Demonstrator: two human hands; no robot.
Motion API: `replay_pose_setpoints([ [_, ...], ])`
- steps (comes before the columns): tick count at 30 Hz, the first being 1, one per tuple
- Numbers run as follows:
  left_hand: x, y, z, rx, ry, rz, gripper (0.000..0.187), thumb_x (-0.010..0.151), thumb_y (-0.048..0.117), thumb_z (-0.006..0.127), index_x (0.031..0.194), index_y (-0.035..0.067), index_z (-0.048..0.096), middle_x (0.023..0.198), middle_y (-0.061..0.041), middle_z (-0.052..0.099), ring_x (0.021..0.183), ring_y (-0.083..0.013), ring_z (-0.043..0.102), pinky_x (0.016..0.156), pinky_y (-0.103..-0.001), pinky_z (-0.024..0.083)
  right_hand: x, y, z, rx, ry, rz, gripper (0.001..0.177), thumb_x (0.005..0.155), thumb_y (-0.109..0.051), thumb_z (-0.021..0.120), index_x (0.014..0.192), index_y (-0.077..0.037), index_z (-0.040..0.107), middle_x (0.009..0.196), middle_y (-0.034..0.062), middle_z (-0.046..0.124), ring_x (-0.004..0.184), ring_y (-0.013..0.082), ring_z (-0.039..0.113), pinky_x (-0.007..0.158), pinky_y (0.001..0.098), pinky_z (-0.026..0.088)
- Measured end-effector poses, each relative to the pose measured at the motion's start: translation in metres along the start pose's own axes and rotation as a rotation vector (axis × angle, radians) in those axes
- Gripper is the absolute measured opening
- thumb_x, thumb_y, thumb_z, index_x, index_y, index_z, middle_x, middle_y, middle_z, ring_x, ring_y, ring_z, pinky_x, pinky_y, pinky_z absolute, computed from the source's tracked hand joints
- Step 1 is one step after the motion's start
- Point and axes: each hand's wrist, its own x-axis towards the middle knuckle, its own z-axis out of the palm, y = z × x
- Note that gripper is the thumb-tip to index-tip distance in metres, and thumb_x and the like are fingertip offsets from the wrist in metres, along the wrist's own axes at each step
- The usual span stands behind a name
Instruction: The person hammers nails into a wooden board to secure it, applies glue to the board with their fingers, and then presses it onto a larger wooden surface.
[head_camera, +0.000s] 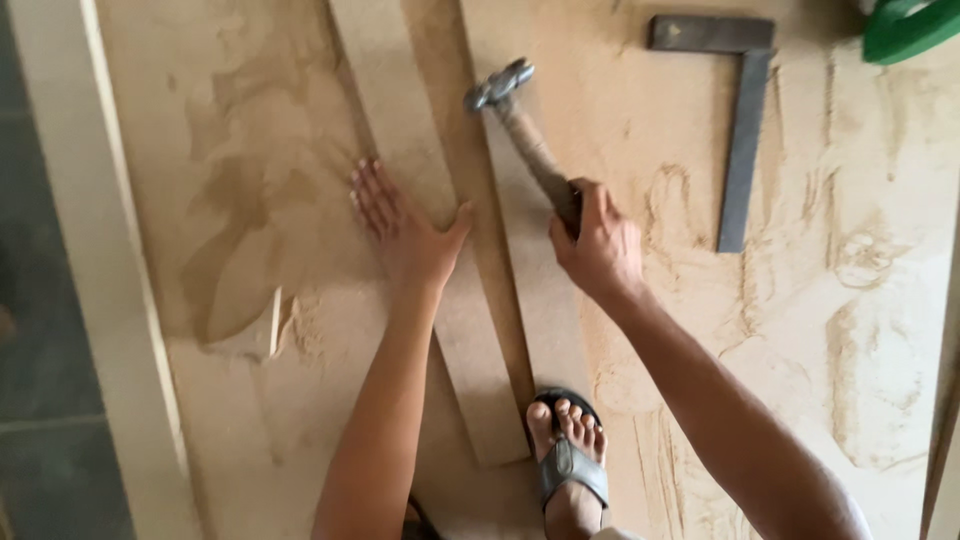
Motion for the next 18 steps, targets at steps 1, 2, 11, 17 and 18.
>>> replay_pose_setpoints([
  [1,-0.002,0.0,0.0,0.013,0.005,0.002,0.128,0.081,0.062,0.078,0.16,-0.009,0.006,0.169,-0.03,0.008,0.159,-0.0416,0.004,0.13,-0.052,0.002,-0.001,0.005,-0.001,-0.013,-0.015,-0.001,0.043,0.091,-0.018,0.075,0.122,0.004,0.055,0.1,0.0255,0.069,0.073,0.0375,0.07,0.059,0.0471,0.057],
  [2,-0.003,-0.001,0.0,0.026,0.01,0.004,0.128,0.081,0.06,0.079,0.16,-0.009,0.007,0.169,-0.03,0.008,0.159,-0.0416,0.005,0.13,-0.053,0.003,0.003,0.014,0.0,-0.021,-0.007,0.006,0.043,0.091,-0.018,0.075,0.122,0.004,0.055,0.1,0.0255,0.069,0.073,0.0375,0.07,0.059,0.0471,0.057],
  [11,-0.003,-0.001,0.001,0.126,0.048,0.044,0.125,0.082,0.06,0.079,0.159,-0.011,0.011,0.168,-0.031,0.016,0.158,-0.0443,0.014,0.13,-0.055,0.011,0.177,0.172,0.009,-0.249,0.273,-0.106,0.023,0.095,-0.004,0.073,0.118,-0.006,0.071,0.114,0.0115,0.07,0.111,0.0262,0.063,0.104,0.0546,0.048],
  [17,0.001,-0.001,0.0,0.112,0.052,0.047,0.125,0.079,0.059,0.08,0.159,-0.009,0.013,0.166,-0.032,0.019,0.156,-0.0459,0.017,0.128,-0.057,0.014,0.236,0.204,0.01,-0.266,0.119,0.013,0.024,0.091,-0.007,0.078,0.115,-0.007,0.076,0.106,0.0147,0.068,0.105,0.0315,0.061,0.097,0.052,0.046],
  [18,0.0,-0.001,0.0,0.116,0.048,0.035,0.125,0.079,0.059,0.08,0.159,-0.009,0.013,0.166,-0.032,0.019,0.156,-0.0459,0.017,0.128,-0.057,0.014,0.237,0.207,0.009,-0.231,0.119,0.05,0.02,0.092,-0.009,0.077,0.111,-0.005,0.074,0.112,0.0143,0.067,0.109,0.0312,0.061,0.096,0.0501,0.047],
])
